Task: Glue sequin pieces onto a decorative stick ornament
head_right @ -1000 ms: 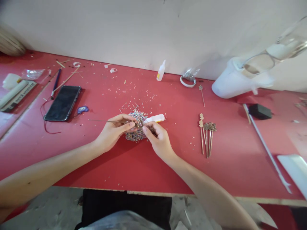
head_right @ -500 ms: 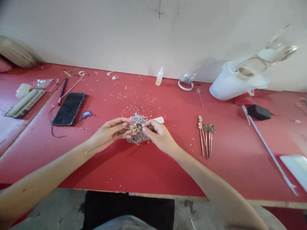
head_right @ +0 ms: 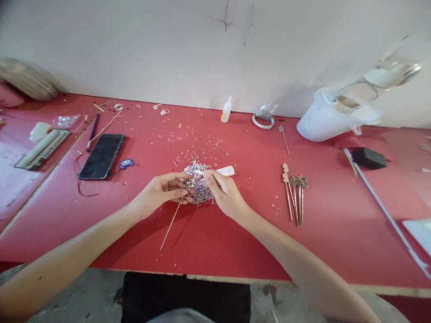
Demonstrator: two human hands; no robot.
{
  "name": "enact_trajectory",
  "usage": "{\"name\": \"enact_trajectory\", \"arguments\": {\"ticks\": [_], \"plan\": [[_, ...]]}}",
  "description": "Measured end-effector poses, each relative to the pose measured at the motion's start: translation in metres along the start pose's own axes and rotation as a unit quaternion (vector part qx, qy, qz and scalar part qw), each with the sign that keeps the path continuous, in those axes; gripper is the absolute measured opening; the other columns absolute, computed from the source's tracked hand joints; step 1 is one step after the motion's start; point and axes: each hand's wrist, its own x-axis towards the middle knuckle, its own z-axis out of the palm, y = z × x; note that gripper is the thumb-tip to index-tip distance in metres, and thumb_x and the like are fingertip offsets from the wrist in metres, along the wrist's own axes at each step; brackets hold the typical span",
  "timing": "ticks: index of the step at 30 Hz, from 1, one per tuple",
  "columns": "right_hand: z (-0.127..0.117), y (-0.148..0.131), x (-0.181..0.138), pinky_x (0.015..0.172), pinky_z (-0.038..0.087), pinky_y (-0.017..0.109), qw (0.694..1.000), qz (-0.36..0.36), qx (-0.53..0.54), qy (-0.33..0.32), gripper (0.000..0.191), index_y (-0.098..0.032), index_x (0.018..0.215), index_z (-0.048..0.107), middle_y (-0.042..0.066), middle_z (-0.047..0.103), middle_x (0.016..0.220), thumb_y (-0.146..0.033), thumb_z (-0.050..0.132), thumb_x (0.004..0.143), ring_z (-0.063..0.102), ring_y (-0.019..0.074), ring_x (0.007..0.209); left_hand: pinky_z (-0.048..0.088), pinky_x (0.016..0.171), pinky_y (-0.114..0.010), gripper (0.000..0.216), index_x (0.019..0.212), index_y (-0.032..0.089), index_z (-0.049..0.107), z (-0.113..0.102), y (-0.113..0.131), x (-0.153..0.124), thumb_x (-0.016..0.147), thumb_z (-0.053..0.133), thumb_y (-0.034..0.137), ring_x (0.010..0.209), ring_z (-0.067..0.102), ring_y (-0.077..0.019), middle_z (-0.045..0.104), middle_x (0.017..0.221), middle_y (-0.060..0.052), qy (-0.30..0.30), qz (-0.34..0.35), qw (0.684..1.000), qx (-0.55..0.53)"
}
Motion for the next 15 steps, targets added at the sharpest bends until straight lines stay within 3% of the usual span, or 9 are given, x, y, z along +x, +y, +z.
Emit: {"name": "enact_trajectory", "arguments": {"ticks": [4,10,15], "plan": [[-0.002,0.010,-0.010,0.066,0.045,0.026,0.992,-0.069,-0.096,0.046,0.023,-0.024,0.104,0.061,0.003,0.067,0.090,-0.039,0.047,0.096,0.060,0.0140,0.073,0.063,0.077,-0.031,0.037,0.114,0.016,0.063,-0.001,-0.004,0.002,0.078,0.073,0.018,0.078,0.074,-0.0188,0.073,0.085,-0.005,0.021,0.006,1.000,-0.010],[0.004,0.020,-0.011,0.060,0.045,0.024,0.979,-0.141,-0.145,0.011,0.012,-0.023,0.096,0.062,0.001,0.069,0.077,-0.031,0.053,0.094,0.061,0.0133,0.062,0.063,0.075,-0.029,0.035,0.111,0.017,0.063,-0.002,-0.010,0.004,0.078,0.073,0.018,0.075,0.074,-0.0165,0.072,0.080,-0.002,0.038,-0.001,0.999,0.015],[0.008,0.020,-0.012,0.051,0.039,0.021,0.949,-0.221,-0.220,0.044,0.009,-0.020,0.084,0.059,0.000,0.064,0.067,-0.022,0.054,0.091,0.054,0.0094,0.052,0.062,0.075,-0.031,0.036,0.114,0.015,0.062,0.000,-0.011,0.003,0.079,0.072,0.021,0.079,0.073,-0.0179,0.073,0.083,-0.003,0.050,-0.008,0.997,0.055]]}}
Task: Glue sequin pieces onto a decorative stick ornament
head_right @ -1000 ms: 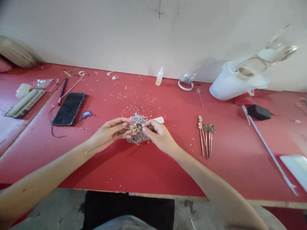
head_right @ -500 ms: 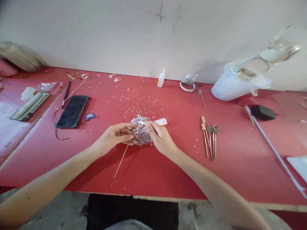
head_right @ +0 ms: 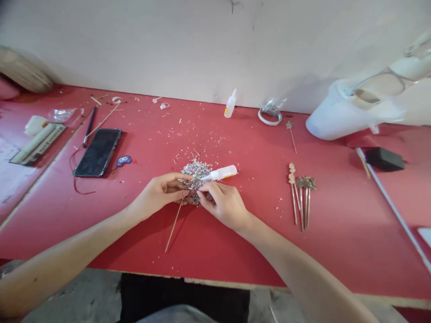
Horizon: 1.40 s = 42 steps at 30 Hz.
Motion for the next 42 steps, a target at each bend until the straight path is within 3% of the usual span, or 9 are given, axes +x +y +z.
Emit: {"name": "enact_trajectory", "arguments": {"ticks": [5,16,42], "plan": [[0.0000,-0.0027,0.0022,0.046,0.035,0.019,0.997,-0.038,-0.063,0.031,0.011,-0.018,0.079,0.055,-0.003,0.060,0.061,-0.016,0.053,0.090,0.049,0.0069,0.046,0.061,0.078,-0.034,0.038,0.116,0.014,0.061,0.0012,-0.0023,-0.0004,0.080,0.071,0.022,0.080,0.074,-0.0201,0.072,0.086,-0.005,0.009,-0.002,1.000,0.028],[0.0016,-0.0040,0.0041,0.045,0.033,0.020,0.992,-0.075,-0.095,0.029,0.014,-0.018,0.077,0.053,-0.004,0.058,0.057,-0.014,0.054,0.090,0.048,0.0063,0.045,0.062,0.078,-0.034,0.035,0.115,0.015,0.061,0.0016,-0.0034,-0.0005,0.081,0.069,0.020,0.082,0.074,-0.0211,0.072,0.088,-0.006,0.007,0.004,0.999,0.034],[-0.0004,-0.0031,0.0037,0.046,0.036,0.019,0.993,-0.077,-0.092,0.020,0.014,-0.017,0.076,0.054,-0.003,0.059,0.057,-0.015,0.053,0.090,0.050,0.0071,0.046,0.061,0.075,-0.027,0.036,0.116,0.013,0.061,0.0014,0.0001,-0.0003,0.081,0.069,0.017,0.078,0.074,-0.0181,0.073,0.086,-0.005,-0.009,-0.002,1.000,0.012]]}}
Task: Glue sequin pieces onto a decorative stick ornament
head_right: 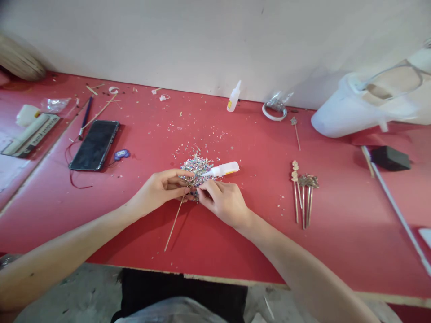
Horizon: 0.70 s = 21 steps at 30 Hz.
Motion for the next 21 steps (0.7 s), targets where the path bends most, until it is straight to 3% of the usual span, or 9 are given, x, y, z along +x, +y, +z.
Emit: {"name": "enact_trajectory", "arguments": {"ticks": [21], "plan": [[-0.0013,-0.0009,0.0002,0.047,0.036,0.019,1.000,-0.001,0.000,-0.006,0.015,-0.018,0.076,0.055,-0.004,0.058,0.056,-0.016,0.054,0.090,0.051,0.0068,0.046,0.062,0.076,-0.032,0.037,0.116,0.014,0.061,0.0005,0.0013,-0.0007,0.081,0.071,0.019,0.077,0.074,-0.0187,0.073,0.085,-0.004,0.000,-0.004,1.000,-0.003]]}}
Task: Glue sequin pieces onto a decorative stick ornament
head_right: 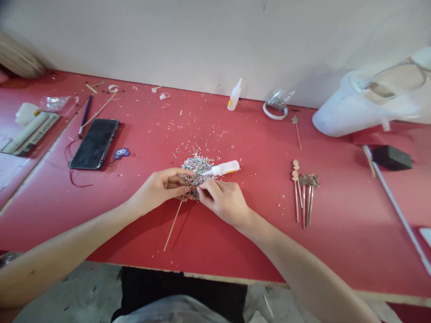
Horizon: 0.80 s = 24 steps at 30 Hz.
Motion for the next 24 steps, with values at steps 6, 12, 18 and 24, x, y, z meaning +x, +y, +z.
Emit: {"name": "enact_trajectory", "arguments": {"ticks": [6,12,18,24], "plan": [[0.0003,0.0006,-0.0005,0.045,0.036,0.019,1.000,0.002,-0.004,0.002,0.014,-0.019,0.077,0.055,-0.005,0.057,0.055,-0.018,0.053,0.091,0.049,0.0064,0.045,0.062,0.075,-0.031,0.036,0.116,0.014,0.061,-0.0008,-0.0009,0.0002,0.082,0.070,0.020,0.077,0.074,-0.0184,0.073,0.085,-0.005,-0.002,0.004,1.000,0.004],[-0.0003,0.0005,-0.0003,0.045,0.035,0.019,1.000,0.001,-0.001,0.005,0.014,-0.019,0.077,0.054,-0.005,0.057,0.055,-0.017,0.054,0.090,0.049,0.0066,0.045,0.062,0.074,-0.030,0.036,0.115,0.014,0.061,-0.0007,-0.0010,0.0010,0.081,0.071,0.020,0.077,0.074,-0.0176,0.073,0.085,-0.004,-0.003,0.005,1.000,-0.001],[0.0002,0.0004,-0.0005,0.045,0.036,0.019,1.000,0.007,-0.002,0.006,0.014,-0.019,0.077,0.055,-0.004,0.058,0.056,-0.018,0.053,0.091,0.051,0.0070,0.045,0.062,0.075,-0.030,0.037,0.115,0.015,0.061,-0.0006,-0.0013,0.0006,0.080,0.072,0.022,0.076,0.074,-0.0171,0.073,0.086,-0.004,-0.004,0.006,1.000,0.005],[0.0001,0.0000,-0.0006,0.045,0.036,0.019,1.000,0.014,0.002,0.009,0.012,-0.018,0.077,0.055,-0.005,0.058,0.055,-0.017,0.055,0.089,0.050,0.0067,0.044,0.062,0.074,-0.029,0.036,0.115,0.014,0.061,-0.0004,-0.0005,0.0001,0.081,0.071,0.020,0.077,0.074,-0.0177,0.072,0.084,-0.004,-0.004,0.002,1.000,0.001]]}}
